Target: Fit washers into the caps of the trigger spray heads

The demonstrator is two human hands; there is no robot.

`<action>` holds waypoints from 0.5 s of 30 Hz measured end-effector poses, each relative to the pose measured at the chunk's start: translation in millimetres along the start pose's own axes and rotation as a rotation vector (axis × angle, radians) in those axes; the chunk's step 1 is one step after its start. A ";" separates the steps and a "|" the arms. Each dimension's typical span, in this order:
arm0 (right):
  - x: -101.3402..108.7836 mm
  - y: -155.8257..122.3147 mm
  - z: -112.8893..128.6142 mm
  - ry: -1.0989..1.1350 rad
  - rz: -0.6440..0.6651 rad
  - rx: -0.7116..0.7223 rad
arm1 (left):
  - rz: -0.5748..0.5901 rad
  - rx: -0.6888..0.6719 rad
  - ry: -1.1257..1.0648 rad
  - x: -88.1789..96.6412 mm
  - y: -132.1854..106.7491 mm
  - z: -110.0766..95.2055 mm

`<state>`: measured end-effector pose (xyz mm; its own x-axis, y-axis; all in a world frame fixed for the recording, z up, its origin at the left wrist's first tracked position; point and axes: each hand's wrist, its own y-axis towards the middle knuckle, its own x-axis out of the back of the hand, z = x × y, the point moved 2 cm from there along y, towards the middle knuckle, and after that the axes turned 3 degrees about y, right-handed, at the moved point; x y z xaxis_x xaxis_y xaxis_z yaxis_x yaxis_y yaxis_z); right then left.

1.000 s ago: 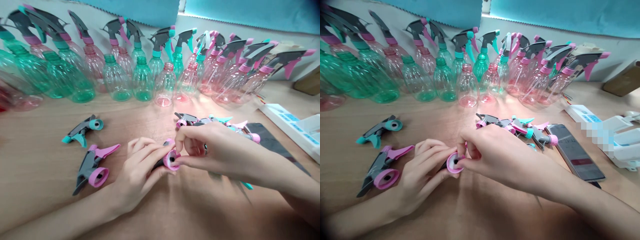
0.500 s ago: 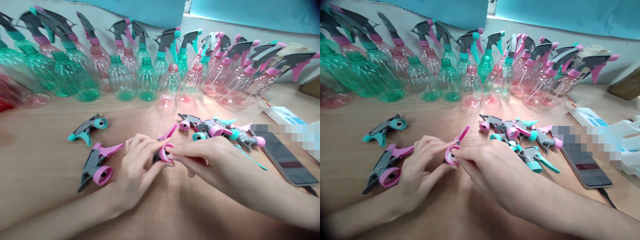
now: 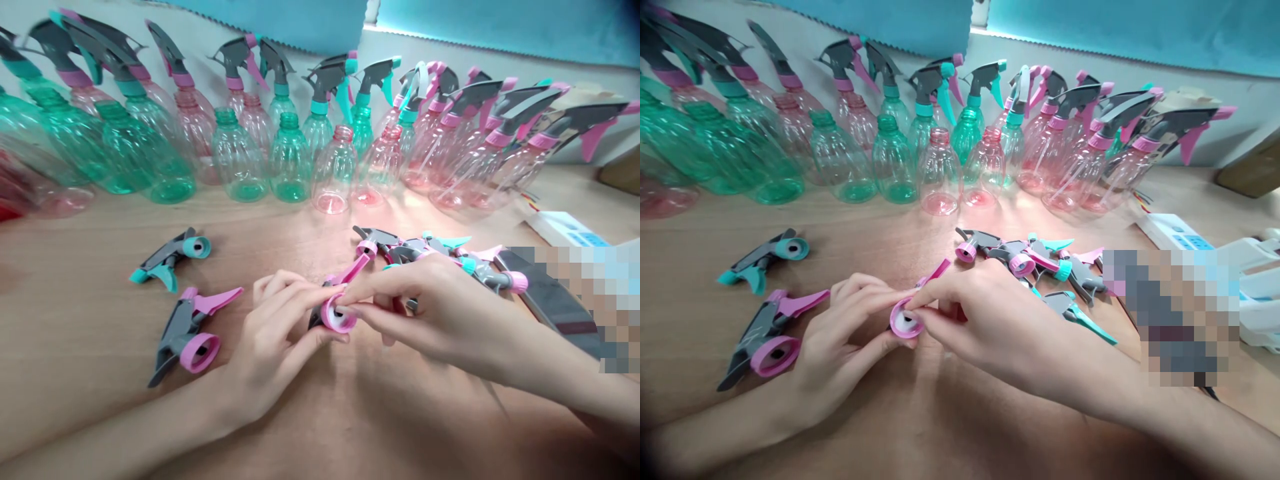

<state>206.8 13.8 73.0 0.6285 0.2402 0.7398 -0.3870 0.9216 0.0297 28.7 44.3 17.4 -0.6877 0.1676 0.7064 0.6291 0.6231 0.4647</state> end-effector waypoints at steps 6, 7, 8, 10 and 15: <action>2.9 -1.8 -2.2 0.071 -0.030 -0.019 | -0.011 -0.051 -0.014 -0.7 0.5 -0.6; 2.9 -1.9 -2.5 0.075 -0.020 -0.023 | -0.003 -0.046 -0.019 -0.8 0.2 -0.4; 2.7 -1.9 -2.8 0.076 -0.011 -0.025 | 0.006 -0.038 -0.024 -0.9 -0.2 -0.1; 1.8 -1.5 -3.2 0.086 0.015 -0.026 | 0.017 -0.029 -0.031 -0.9 -0.8 0.3; -0.8 0.4 -4.9 0.028 0.071 0.010 | 0.026 -0.047 -0.036 -1.7 -1.5 0.9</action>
<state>209.5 15.6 69.2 0.6179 0.3138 0.7209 -0.4379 0.8989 -0.0158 28.6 43.7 15.1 -0.6831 0.2112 0.6991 0.6626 0.5817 0.4718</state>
